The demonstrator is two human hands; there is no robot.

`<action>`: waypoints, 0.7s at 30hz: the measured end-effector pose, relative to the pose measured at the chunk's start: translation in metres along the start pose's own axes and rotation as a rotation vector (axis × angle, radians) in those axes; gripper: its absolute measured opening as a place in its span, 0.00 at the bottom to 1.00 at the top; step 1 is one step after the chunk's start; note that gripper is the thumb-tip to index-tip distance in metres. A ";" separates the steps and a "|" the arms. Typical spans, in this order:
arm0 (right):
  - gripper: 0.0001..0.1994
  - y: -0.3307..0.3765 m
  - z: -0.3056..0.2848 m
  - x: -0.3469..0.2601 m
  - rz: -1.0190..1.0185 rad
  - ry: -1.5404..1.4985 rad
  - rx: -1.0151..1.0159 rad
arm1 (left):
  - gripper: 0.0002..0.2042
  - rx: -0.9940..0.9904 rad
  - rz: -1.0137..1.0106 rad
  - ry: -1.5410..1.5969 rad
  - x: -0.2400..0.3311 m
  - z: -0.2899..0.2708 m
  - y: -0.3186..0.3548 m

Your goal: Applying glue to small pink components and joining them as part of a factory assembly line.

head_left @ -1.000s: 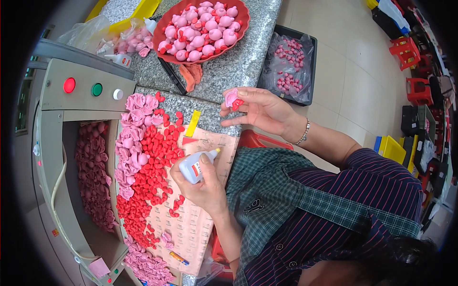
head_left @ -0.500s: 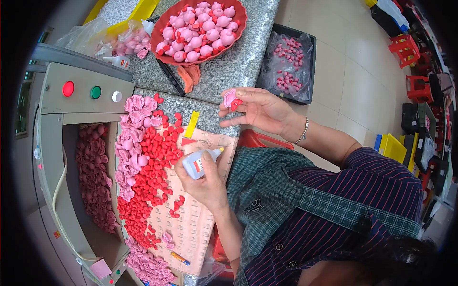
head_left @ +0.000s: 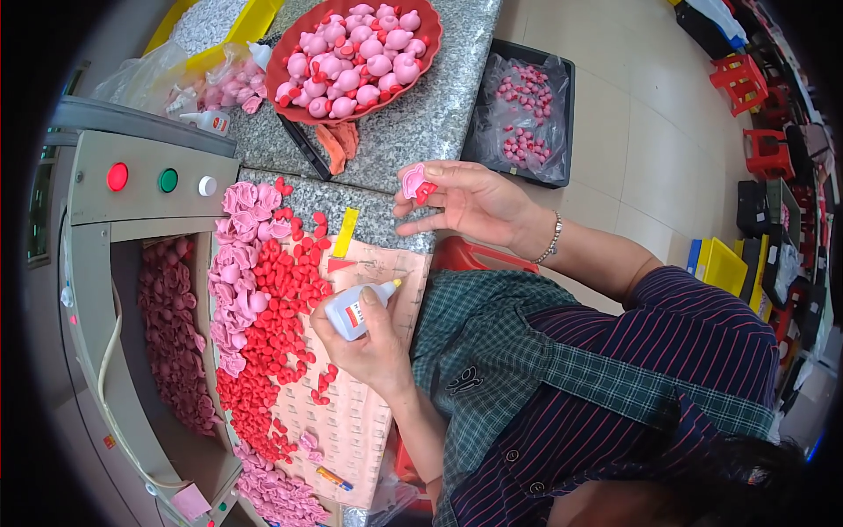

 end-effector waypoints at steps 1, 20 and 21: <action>0.15 0.000 0.000 0.000 0.001 0.001 -0.002 | 0.13 -0.002 0.000 0.000 0.002 0.000 0.000; 0.18 -0.001 -0.003 0.001 0.012 -0.017 -0.053 | 0.13 -0.018 -0.062 0.050 -0.006 0.000 -0.001; 0.18 -0.001 -0.003 0.001 0.014 -0.012 -0.047 | 0.13 0.007 -0.109 0.099 -0.005 -0.001 -0.001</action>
Point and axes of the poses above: each hand's wrist, its own y-axis away from the middle knuckle, its own z-axis out of the palm, x = y × z, the point moved 6 cm from there along -y, towards the middle knuckle, and after that the axes turned 8 degrees about x, right-handed, at the moved point
